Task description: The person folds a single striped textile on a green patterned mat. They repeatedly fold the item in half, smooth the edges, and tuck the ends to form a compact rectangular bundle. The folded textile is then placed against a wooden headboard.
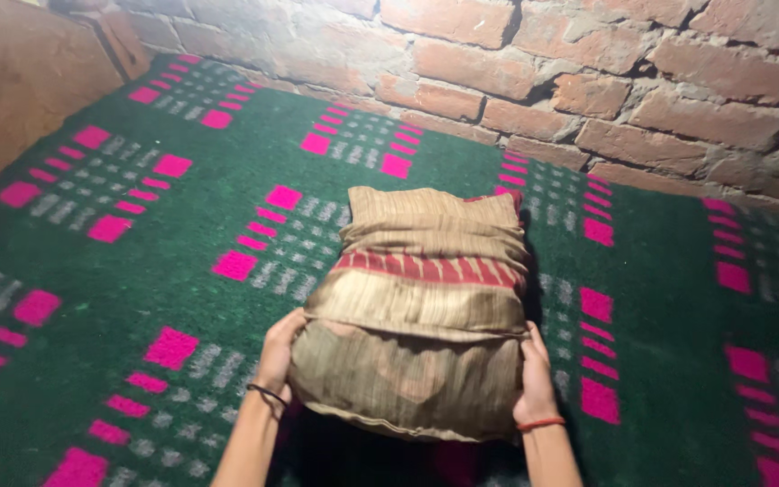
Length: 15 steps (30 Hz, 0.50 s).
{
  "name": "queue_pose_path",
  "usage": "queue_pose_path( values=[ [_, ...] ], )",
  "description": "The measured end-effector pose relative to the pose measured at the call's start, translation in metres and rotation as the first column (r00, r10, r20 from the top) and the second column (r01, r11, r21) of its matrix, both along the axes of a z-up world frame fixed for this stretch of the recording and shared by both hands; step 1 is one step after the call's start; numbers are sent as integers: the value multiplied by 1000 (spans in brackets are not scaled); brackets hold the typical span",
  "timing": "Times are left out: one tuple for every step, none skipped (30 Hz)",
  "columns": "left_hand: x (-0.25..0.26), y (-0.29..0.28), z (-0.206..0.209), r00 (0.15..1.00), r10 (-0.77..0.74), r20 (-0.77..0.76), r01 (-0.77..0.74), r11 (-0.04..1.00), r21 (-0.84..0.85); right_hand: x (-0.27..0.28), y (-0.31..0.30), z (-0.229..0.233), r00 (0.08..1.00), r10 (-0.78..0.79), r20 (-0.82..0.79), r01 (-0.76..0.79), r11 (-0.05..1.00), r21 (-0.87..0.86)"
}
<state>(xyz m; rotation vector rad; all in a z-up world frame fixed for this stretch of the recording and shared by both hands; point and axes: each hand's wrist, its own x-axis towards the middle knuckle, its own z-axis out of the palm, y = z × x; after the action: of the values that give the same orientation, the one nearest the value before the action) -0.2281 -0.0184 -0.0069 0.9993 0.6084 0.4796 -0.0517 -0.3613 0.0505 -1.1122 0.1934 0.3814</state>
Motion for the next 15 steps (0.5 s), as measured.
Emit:
queue_pose_path(
  values=[
    [5, 10, 8, 1000, -25, -7, 25, 1000, -2, -5, 2, 17, 995, -11, -99, 16, 998, 58],
    [11, 16, 14, 999, -50, -1, 50, 998, -23, -11, 2, 32, 992, 52, -119, -44, 997, 66],
    [15, 19, 18, 997, -73, 7, 73, 996, -49, -17, 1, 46, 984, 112, -138, -103, 992, 73],
    [24, 19, 19, 995, -101, 19, 102, 992, -80, -24, 2, 57, 974, 166, -154, -154, 984, 86],
    [30, 12, 17, 991, -131, 26, 133, 984, -118, -31, 4, 64, 958, 225, -180, -205, 971, 121],
    [37, 1, 13, 986, -164, 37, 167, 974, -154, -37, 7, 69, 936, 285, -205, -255, 954, 158],
    [41, -14, 8, 981, -190, 44, 195, 962, -189, -43, 9, 72, 918, 336, -212, -297, 935, 195],
    [47, -28, 2, 976, -215, 46, 220, 952, -211, -46, 12, 74, 913, 348, -211, -305, 928, 212],
    [52, -45, -5, 970, -237, 57, 244, 939, -241, -49, 14, 74, 908, 363, -207, -317, 921, 225],
    [54, -61, -11, 965, -255, 59, 261, 928, -266, -51, 16, 72, 905, 374, -201, -324, 915, 241],
    [57, -77, -16, 960, -273, 58, 278, 918, -282, -52, 18, 71, 904, 375, -205, -324, 914, 244],
    [60, -92, -21, 955, -292, 56, 295, 909, -294, -52, 19, 68, 907, 370, -203, -317, 915, 250],
    [62, -105, -25, 952, -303, 54, 305, 904, -301, -51, 20, 66, 910, 365, -198, -313, 916, 252],
    [65, -120, -27, 946, -320, 54, 320, 894, -314, -53, 18, 64, 914, 356, -194, -304, 919, 252],
    [66, -132, -28, 943, -329, 49, 327, 890, -316, -54, 18, 62, 918, 350, -187, -299, 920, 253]
  ],
)
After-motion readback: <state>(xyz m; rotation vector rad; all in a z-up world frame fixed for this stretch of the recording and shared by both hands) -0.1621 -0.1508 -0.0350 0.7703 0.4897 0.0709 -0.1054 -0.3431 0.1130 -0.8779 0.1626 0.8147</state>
